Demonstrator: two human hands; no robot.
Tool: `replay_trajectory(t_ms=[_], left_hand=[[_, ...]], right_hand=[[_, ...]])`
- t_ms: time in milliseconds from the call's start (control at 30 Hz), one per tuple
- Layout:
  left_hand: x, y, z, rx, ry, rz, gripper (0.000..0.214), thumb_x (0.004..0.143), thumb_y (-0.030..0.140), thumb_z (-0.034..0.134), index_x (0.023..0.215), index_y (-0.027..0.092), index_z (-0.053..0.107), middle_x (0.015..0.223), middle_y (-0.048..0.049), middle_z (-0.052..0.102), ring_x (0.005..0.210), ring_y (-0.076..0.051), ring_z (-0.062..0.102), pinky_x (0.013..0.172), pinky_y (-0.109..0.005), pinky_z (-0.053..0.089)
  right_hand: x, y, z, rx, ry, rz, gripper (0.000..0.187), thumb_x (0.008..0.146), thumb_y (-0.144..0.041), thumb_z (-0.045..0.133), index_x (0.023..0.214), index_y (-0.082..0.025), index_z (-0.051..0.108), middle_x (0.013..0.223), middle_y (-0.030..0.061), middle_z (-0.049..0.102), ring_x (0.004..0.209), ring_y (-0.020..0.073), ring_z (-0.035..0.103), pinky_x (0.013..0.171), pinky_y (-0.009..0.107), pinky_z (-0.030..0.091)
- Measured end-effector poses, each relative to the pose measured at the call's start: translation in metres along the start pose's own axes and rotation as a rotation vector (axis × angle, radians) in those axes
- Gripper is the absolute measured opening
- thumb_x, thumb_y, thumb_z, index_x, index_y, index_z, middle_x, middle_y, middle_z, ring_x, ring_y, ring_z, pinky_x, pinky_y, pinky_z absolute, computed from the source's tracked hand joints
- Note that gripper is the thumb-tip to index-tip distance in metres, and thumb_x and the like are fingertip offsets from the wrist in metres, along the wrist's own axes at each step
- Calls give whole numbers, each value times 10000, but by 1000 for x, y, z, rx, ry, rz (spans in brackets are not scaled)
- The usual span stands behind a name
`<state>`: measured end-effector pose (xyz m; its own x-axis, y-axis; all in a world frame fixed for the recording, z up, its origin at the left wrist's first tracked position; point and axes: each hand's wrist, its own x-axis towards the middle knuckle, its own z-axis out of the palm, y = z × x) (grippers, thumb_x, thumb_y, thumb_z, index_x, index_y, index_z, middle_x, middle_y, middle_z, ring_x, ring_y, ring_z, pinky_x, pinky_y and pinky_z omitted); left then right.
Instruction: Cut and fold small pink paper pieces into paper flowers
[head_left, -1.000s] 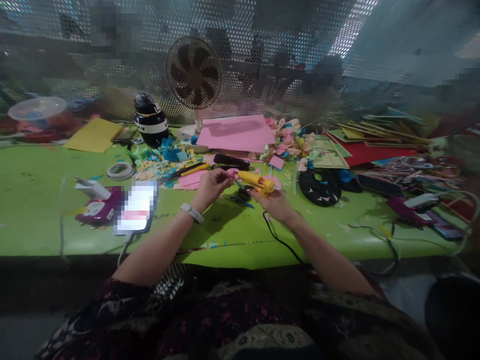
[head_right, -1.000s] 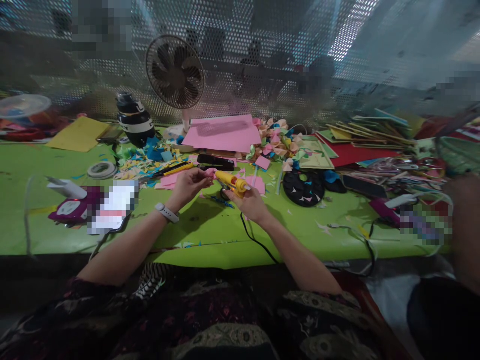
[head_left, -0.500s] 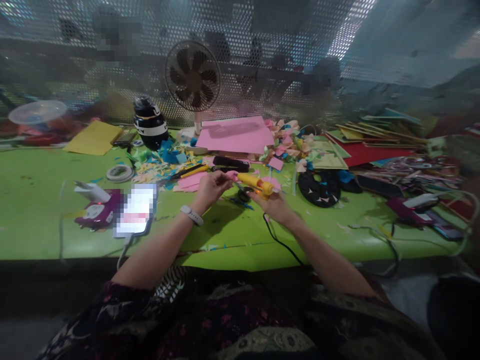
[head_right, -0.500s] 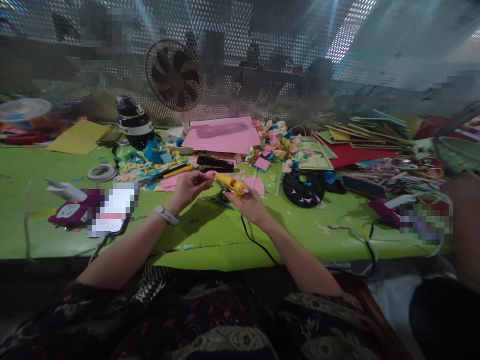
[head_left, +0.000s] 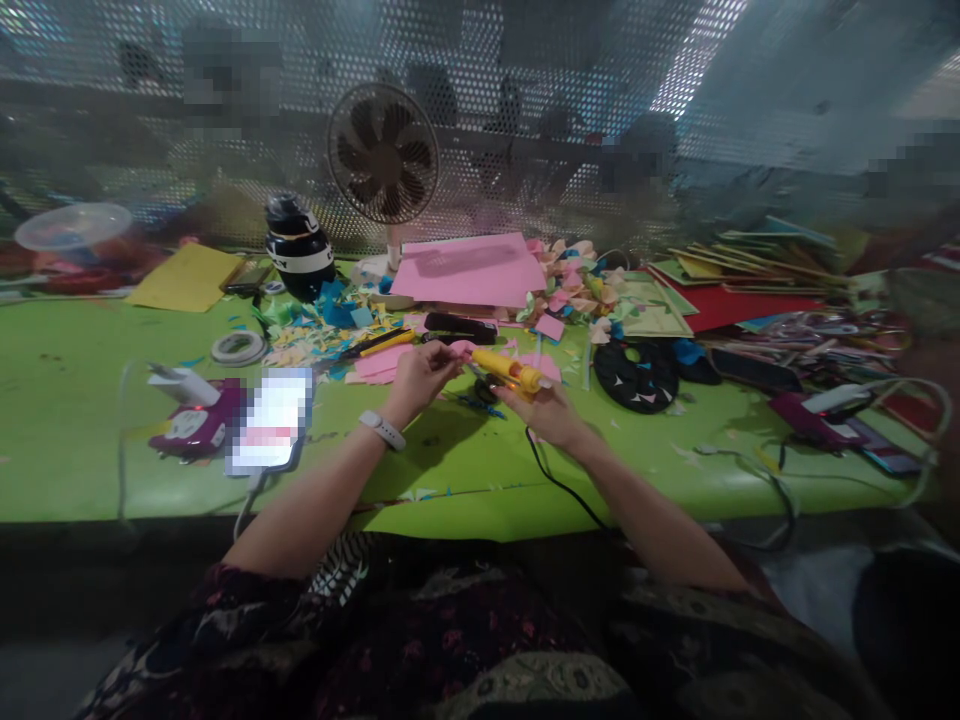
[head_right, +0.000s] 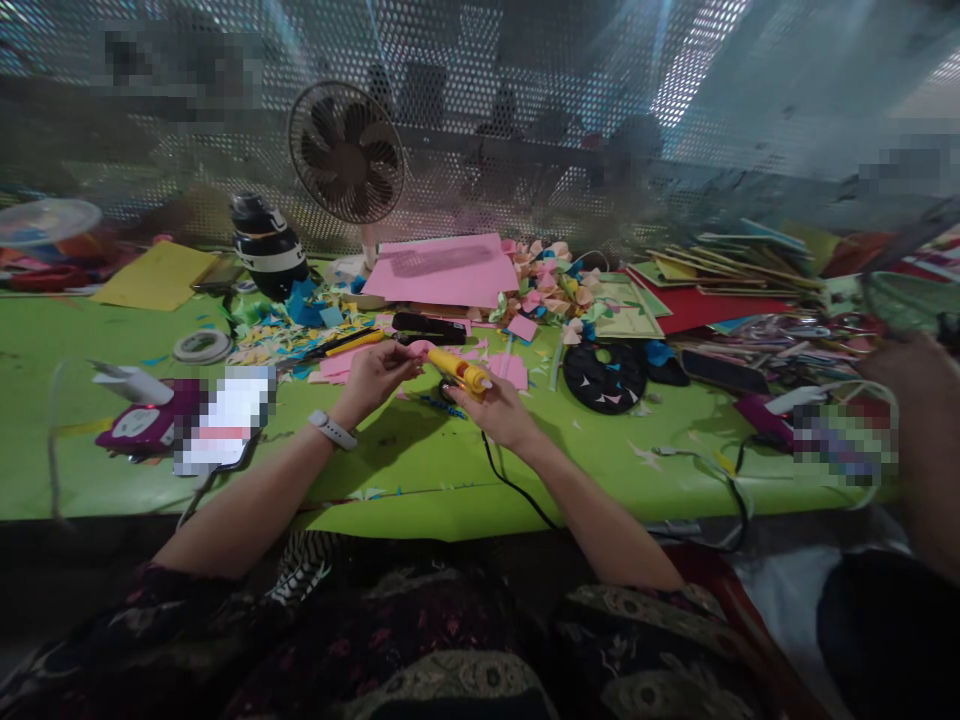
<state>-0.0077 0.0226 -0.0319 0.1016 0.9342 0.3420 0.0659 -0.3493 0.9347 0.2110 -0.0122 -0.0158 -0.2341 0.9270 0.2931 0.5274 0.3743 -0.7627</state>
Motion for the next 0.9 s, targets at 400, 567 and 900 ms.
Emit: replay_trajectory(t_ms=[400,567,900], left_hand=[[0,3,0,-38,13,-53,195,752,323,744,774,158,643,699,-48,722,682,-171,728,662,-272,585],[3,-1,-1,-90,54,-90,187,743,304,764,786,161,652,690,-30,713,669,-156,723,643,-246,583],[4,0,-2,-70,61,-104,162,763,267,764,778,155,648,690,-37,709,653,-144,714,647,-240,580]], right_hand=[[-3,1,-46,154,258,2,448,781,-593,702,981,-193,686,931,97,752,909,284,720,857,443,585],[-9,42,-109,-372,521,156,394,746,-574,670,879,-206,621,827,84,686,811,268,659,768,424,535],[-15,106,-149,-829,315,410,499,697,-437,751,1079,-142,623,1001,184,678,999,362,625,826,465,492]])
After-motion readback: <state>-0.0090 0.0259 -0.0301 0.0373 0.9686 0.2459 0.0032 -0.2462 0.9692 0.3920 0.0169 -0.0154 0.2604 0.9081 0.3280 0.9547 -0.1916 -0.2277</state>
